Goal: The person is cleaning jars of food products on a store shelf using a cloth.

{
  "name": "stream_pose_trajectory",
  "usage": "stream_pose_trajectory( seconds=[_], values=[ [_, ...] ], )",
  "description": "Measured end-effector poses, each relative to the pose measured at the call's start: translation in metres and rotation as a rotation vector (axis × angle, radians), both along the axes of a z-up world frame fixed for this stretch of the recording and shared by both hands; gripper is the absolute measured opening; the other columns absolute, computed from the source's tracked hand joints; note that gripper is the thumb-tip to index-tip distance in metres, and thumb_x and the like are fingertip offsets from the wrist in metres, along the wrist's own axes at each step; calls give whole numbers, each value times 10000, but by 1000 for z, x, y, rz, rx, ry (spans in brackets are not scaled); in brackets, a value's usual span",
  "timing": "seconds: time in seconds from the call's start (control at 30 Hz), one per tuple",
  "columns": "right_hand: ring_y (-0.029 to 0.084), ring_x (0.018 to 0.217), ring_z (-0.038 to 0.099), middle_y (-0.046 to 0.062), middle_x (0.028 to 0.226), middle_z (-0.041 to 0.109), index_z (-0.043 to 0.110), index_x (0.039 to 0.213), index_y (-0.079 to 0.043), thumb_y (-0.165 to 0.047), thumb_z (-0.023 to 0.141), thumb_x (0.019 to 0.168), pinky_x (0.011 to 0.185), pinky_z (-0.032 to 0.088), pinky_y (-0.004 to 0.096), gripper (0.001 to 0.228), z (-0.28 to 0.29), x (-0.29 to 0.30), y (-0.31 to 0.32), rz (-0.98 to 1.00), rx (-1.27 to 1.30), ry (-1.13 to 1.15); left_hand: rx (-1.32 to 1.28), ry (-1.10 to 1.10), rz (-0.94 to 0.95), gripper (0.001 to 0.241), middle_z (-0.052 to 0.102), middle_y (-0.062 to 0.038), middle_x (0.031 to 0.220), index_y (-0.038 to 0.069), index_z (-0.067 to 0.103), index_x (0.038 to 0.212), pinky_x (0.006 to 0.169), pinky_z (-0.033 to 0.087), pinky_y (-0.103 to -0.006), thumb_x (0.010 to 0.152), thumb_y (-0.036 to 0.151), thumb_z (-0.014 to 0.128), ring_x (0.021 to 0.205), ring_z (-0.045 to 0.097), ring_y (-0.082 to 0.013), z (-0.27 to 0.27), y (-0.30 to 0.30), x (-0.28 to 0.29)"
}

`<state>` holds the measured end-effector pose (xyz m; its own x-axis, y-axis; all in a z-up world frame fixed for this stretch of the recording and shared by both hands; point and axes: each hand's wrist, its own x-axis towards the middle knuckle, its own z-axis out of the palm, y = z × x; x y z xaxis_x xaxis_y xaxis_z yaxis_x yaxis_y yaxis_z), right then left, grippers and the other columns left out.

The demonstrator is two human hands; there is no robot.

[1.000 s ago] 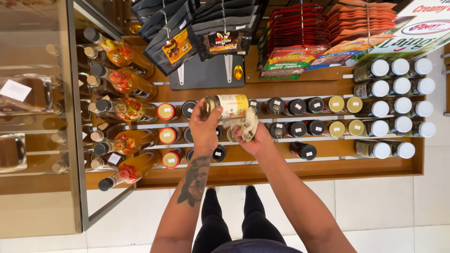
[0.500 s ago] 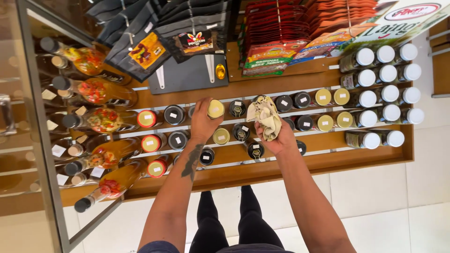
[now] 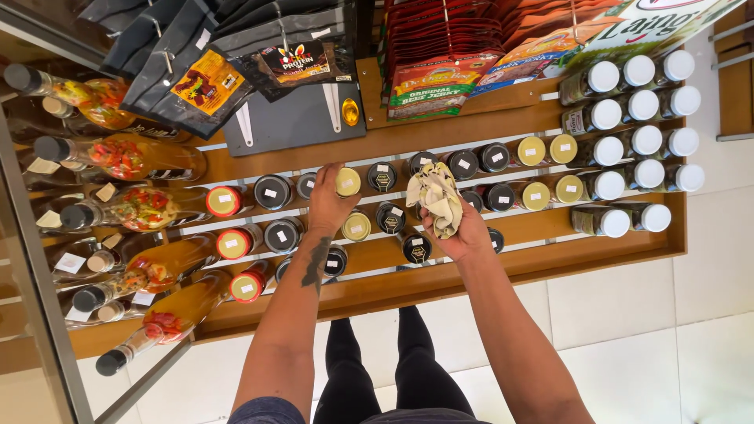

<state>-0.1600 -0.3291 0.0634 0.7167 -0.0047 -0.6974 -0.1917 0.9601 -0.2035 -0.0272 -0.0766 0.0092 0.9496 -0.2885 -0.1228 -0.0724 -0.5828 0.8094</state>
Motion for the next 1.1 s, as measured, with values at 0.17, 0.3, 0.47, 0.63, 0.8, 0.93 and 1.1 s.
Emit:
stream_pose_trajectory(
  seconds=[0.17,0.3,0.47,0.63,0.8,0.93,1.1],
  values=[
    [310,866,680,173,1132,706,629,1328,-51,-298,537,1053,681,589,372,381,5,-1,2,-12,-19,51,-7,19,19,749,568,-120,1409,107,567,1357,1037,525,-407,680,122,888,1235,603,-362,0,0,0],
    [308,862,675,181,1154,690,617,1339,-47,-301,531,1057,680,593,366,389,9,-1,7,-6,-40,83,14,54,0,785,535,-141,1446,97,530,1395,1075,489,-405,697,119,887,1271,566,-376,15,1,1],
    [293,885,679,174,1155,683,594,1365,-33,-282,526,1063,668,594,374,398,6,-5,3,22,-81,38,-36,-90,-2,889,400,-264,1521,-23,401,1499,1071,449,-436,701,23,792,1347,435,-472,27,-1,-4],
    [273,1015,703,135,1233,696,583,1390,-60,-234,522,1059,675,599,407,379,29,-4,2,92,-194,-62,128,-227,-84,670,590,-87,1422,125,537,1462,1145,453,-452,858,180,823,1305,563,-331,59,-20,-44],
    [235,1072,714,91,1238,711,576,1404,-71,-108,592,1001,833,626,394,405,32,-7,6,95,-376,4,436,-188,-357,980,597,-143,1304,8,505,1398,976,337,-499,593,392,913,1228,489,-320,62,-49,-82],
    [207,1047,728,114,1225,709,575,1386,-29,-67,657,985,841,634,347,411,26,-13,6,78,-416,89,499,-201,-348,871,621,-58,1276,59,535,1421,1059,327,-511,676,333,893,1256,486,-270,7,-51,-93],
    [236,1041,714,159,1241,708,647,1323,-58,-66,712,930,838,615,354,398,29,-17,13,187,-696,121,393,-178,-279,811,600,-98,1208,75,574,1311,1109,276,-529,627,337,923,1228,483,-296,26,-48,-89]
  ],
)
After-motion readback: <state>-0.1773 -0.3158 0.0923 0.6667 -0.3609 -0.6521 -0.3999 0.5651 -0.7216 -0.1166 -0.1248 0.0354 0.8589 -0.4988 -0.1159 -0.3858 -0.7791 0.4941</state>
